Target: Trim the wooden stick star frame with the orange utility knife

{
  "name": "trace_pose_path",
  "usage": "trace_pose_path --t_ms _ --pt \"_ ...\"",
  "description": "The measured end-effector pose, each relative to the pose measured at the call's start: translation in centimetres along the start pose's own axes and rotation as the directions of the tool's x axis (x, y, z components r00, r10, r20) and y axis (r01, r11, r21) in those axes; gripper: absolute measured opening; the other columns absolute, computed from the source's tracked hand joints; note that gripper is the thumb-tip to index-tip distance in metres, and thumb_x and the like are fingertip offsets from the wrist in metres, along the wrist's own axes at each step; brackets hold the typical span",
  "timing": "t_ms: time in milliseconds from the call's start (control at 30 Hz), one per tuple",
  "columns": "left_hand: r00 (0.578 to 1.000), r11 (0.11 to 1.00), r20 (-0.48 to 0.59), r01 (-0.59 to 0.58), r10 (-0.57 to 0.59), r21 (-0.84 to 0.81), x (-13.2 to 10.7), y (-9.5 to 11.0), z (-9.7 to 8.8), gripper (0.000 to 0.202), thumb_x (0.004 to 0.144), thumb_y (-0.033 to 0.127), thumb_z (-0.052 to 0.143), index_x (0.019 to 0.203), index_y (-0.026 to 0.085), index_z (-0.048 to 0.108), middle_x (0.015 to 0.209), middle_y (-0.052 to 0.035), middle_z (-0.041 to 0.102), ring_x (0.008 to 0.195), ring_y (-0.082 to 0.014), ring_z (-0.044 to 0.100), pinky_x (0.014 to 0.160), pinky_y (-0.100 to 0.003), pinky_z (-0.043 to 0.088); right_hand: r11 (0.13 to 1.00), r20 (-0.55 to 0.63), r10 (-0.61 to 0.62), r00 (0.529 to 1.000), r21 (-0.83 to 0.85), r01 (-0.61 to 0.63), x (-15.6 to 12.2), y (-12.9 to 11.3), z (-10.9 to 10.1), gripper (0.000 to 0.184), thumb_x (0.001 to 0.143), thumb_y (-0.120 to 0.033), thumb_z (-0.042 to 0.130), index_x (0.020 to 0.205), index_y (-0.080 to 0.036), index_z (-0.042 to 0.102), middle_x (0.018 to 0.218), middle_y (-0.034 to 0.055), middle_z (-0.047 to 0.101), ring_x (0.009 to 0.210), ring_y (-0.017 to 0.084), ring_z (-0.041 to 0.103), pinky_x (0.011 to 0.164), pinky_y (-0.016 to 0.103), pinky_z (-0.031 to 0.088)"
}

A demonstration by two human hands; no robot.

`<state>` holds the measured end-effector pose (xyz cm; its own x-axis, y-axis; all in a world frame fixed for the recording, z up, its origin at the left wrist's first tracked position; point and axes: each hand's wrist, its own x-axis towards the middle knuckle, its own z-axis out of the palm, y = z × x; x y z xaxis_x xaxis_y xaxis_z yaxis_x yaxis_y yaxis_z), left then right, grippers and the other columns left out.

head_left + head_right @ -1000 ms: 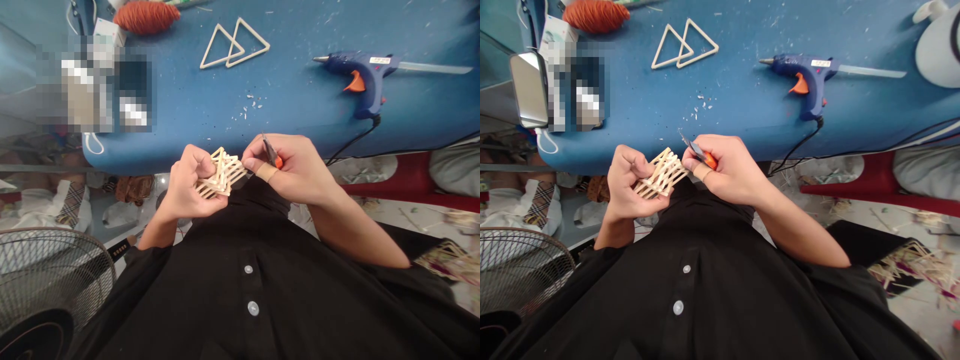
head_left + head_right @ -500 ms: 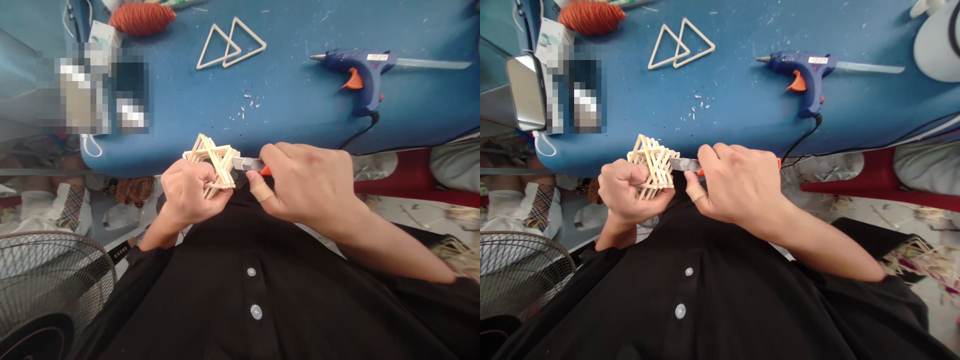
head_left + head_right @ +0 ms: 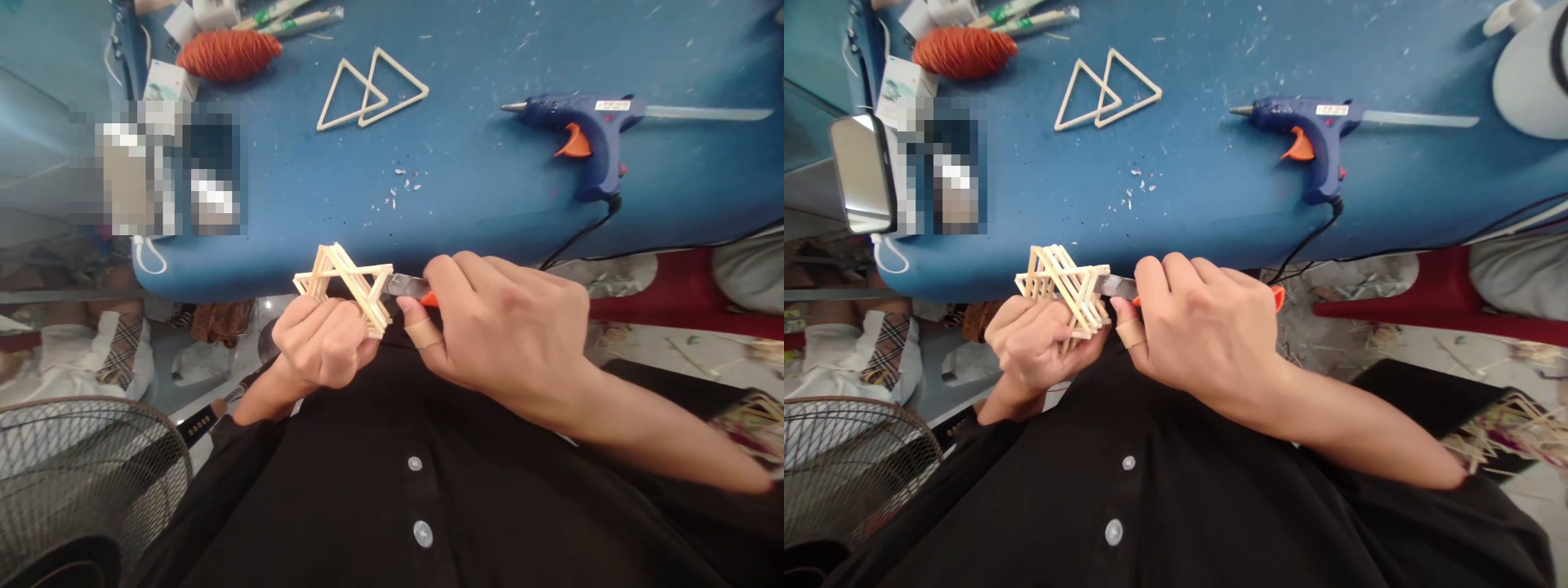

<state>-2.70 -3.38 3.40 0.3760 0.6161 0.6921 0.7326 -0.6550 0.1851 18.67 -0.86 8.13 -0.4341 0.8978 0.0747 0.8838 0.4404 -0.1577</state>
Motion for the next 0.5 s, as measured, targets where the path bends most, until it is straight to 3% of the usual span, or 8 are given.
trace_pose_path --t_ms 133,267,500 --pt "0.999 0.999 -0.008 -0.039 0.039 -0.017 0.3 -0.1 0.0 0.056 0.08 0.013 0.093 0.076 0.028 0.039 0.062 0.0069 0.065 0.049 -0.013 0.056 0.049 -0.038 0.027 1.0 -0.048 -0.023 0.999 -0.018 0.022 0.2 0.2 -0.4 0.036 0.107 -0.038 0.05 0.081 -0.022 0.068 0.071 0.0093 0.066 0.065 0.022 0.054 0.063 0.038 0.021" --pt "0.999 0.999 0.002 -0.049 0.049 -0.011 0.8 -0.6 0.4 0.058 0.08 0.011 0.092 0.077 0.028 0.037 0.059 0.0083 0.062 0.047 -0.0127 0.052 0.049 -0.037 0.025 1.0 -0.008 -0.011 1.0 0.006 0.011 0.8 0.8 -0.4 0.036 0.107 -0.04 0.05 0.082 -0.022 0.069 0.071 0.0091 0.066 0.063 0.022 0.053 0.063 0.038 0.02" --pt "0.997 0.994 0.03 -0.072 0.069 0.078 1.9 -2.3 1.8 0.054 0.081 0.013 0.092 0.074 0.028 0.04 0.06 0.0068 0.062 0.047 -0.0116 0.048 0.05 -0.037 0.029 1.0 -0.043 0.013 0.999 0.018 -0.012 2.3 1.9 1.4 0.037 0.109 -0.04 0.047 0.085 -0.021 0.068 0.074 0.0091 0.068 0.066 0.022 0.055 0.065 0.038 0.017"
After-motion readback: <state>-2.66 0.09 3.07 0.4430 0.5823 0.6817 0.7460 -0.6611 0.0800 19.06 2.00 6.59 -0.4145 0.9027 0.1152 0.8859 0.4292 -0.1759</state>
